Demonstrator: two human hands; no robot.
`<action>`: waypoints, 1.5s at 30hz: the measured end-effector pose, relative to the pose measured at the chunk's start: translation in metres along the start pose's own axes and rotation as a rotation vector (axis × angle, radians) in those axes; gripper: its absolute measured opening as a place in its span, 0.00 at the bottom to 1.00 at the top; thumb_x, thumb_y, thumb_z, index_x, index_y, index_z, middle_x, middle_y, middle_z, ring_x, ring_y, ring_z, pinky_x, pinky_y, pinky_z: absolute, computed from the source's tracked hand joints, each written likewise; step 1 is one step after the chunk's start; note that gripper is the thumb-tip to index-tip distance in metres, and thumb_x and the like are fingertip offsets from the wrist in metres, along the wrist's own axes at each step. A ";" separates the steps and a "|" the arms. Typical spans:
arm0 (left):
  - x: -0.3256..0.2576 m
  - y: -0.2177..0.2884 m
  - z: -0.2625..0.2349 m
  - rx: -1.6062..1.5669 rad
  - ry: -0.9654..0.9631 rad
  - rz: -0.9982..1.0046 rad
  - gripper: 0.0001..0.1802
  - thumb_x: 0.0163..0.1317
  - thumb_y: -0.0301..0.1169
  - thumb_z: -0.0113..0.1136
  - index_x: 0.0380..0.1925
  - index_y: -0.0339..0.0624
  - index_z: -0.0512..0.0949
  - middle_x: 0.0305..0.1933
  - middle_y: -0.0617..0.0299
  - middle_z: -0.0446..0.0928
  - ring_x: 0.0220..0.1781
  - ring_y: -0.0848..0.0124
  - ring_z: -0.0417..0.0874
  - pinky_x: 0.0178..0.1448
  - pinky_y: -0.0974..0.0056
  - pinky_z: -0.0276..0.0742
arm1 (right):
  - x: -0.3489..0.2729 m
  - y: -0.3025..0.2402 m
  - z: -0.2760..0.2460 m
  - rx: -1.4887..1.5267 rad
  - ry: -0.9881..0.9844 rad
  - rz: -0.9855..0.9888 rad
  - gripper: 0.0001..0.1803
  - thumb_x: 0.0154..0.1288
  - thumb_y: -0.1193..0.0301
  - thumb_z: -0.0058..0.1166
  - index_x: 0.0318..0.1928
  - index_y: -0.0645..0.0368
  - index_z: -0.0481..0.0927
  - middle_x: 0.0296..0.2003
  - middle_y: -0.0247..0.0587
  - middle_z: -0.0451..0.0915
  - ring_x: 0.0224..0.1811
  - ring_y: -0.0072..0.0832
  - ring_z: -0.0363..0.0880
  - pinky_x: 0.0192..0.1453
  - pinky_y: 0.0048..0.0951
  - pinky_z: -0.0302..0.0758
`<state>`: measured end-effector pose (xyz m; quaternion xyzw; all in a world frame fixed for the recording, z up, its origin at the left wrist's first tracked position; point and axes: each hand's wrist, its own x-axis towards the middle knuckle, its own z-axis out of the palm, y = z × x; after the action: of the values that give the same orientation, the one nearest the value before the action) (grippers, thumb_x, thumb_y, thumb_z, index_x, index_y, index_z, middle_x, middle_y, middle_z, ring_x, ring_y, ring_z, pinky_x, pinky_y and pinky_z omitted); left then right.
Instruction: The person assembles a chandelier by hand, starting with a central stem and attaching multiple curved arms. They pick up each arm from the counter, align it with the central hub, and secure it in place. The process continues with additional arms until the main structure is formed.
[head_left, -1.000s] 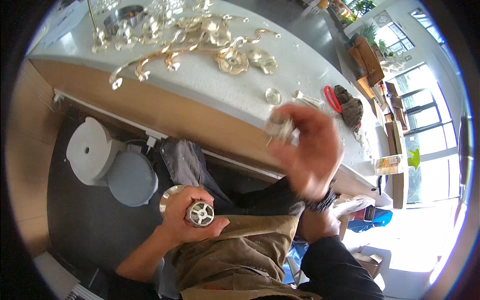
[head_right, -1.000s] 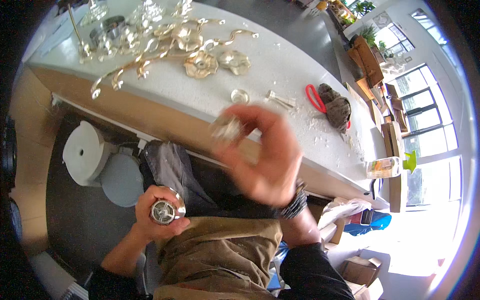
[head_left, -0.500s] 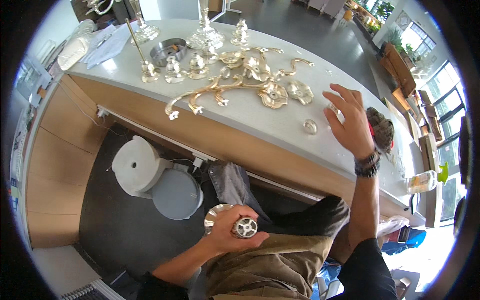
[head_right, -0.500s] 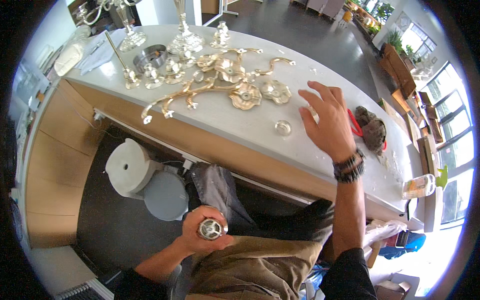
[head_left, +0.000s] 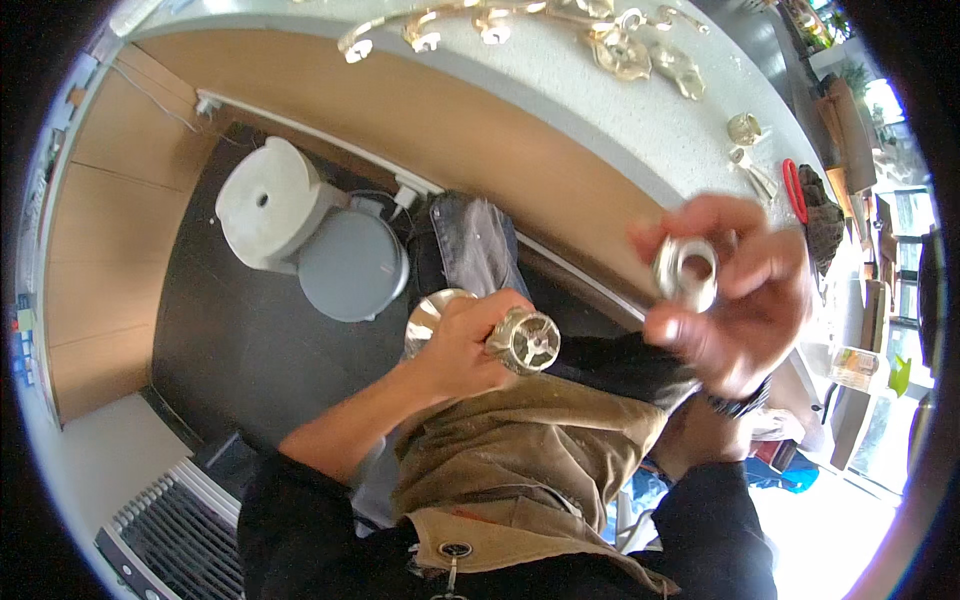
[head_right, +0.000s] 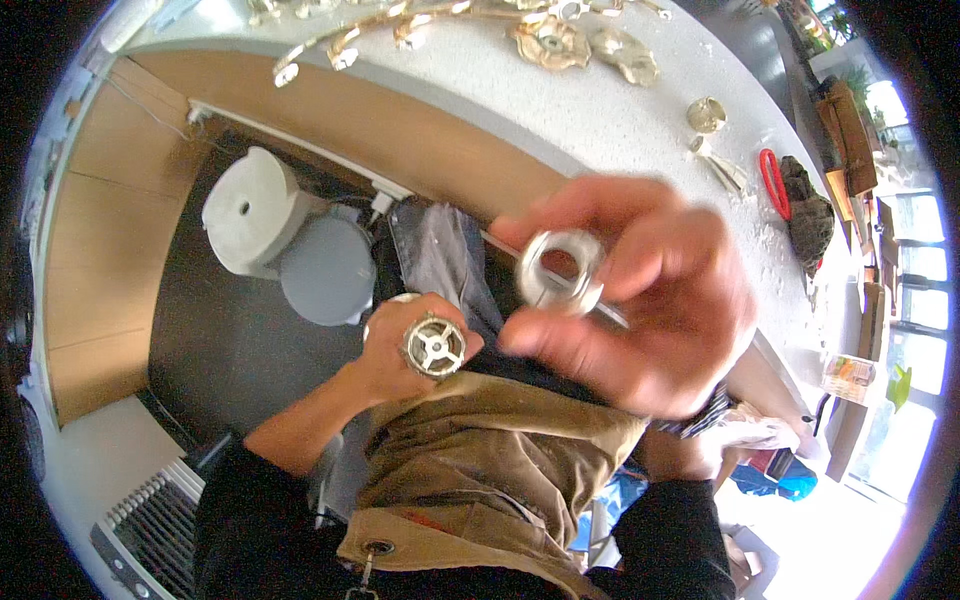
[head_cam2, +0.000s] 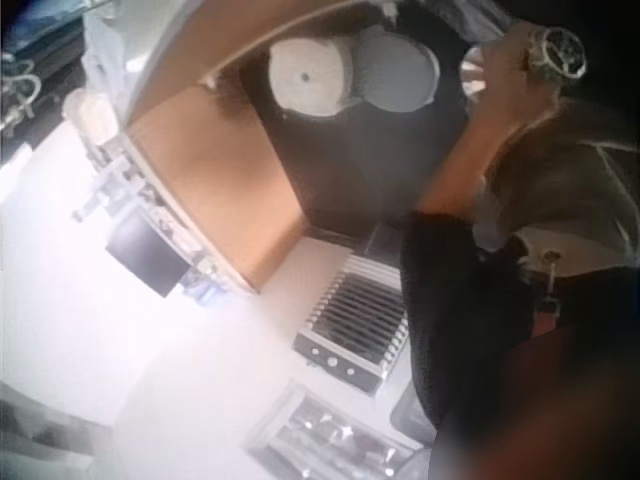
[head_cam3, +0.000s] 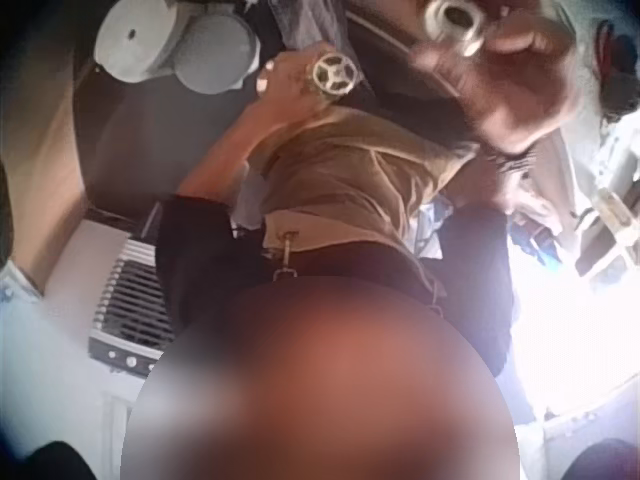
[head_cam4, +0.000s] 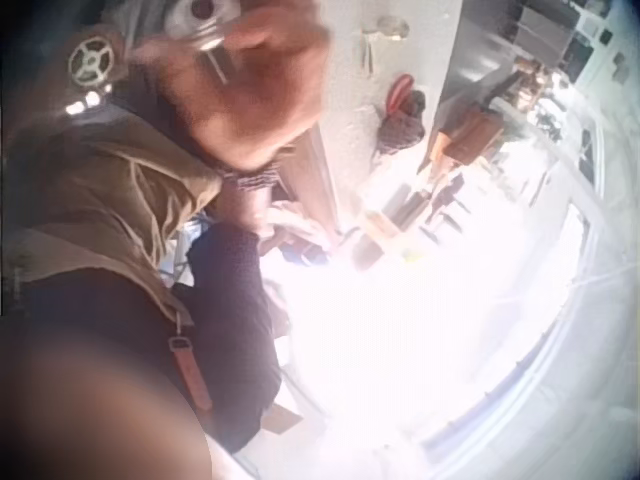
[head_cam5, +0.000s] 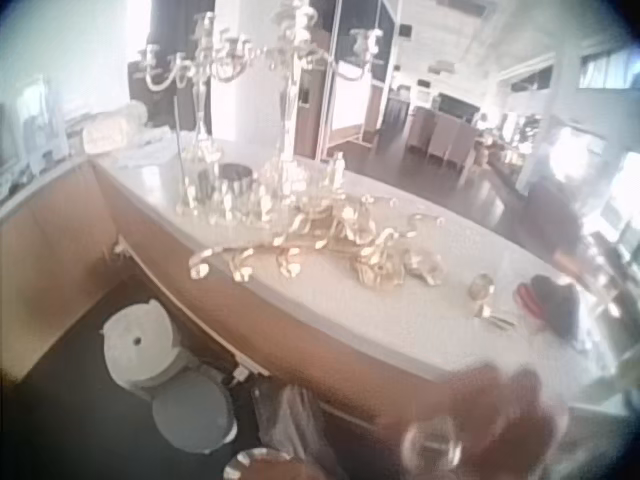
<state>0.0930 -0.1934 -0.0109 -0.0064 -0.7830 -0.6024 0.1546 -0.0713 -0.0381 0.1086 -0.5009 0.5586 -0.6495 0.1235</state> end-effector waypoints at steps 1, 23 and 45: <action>0.000 -0.002 0.000 -0.088 -0.003 0.033 0.14 0.47 0.25 0.65 0.37 0.41 0.77 0.26 0.58 0.81 0.27 0.64 0.84 0.33 0.64 0.77 | -0.012 0.001 0.012 0.131 -0.002 0.021 0.26 0.49 0.77 0.76 0.42 0.58 0.70 0.49 0.58 0.79 0.50 0.47 0.84 0.52 0.43 0.84; -0.003 -0.014 0.009 -0.419 0.106 0.251 0.50 0.45 0.42 0.78 0.64 0.40 0.59 0.54 0.47 0.71 0.53 0.59 0.78 0.54 0.57 0.74 | -0.075 0.049 0.089 0.425 0.078 0.070 0.25 0.58 0.77 0.70 0.54 0.63 0.75 0.56 0.62 0.77 0.63 0.52 0.75 0.69 0.56 0.68; -0.023 -0.003 -0.011 -0.190 0.275 0.377 0.21 0.76 0.53 0.38 0.55 0.51 0.67 0.65 0.34 0.65 0.58 0.39 0.77 0.54 0.43 0.83 | -0.094 0.064 0.135 0.262 0.143 0.080 0.34 0.54 0.77 0.70 0.63 0.67 0.74 0.61 0.56 0.73 0.59 0.49 0.77 0.62 0.42 0.76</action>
<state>0.1172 -0.2010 -0.0174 -0.0849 -0.6793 -0.6291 0.3682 0.0541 -0.0739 -0.0110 -0.4101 0.4961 -0.7454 0.1736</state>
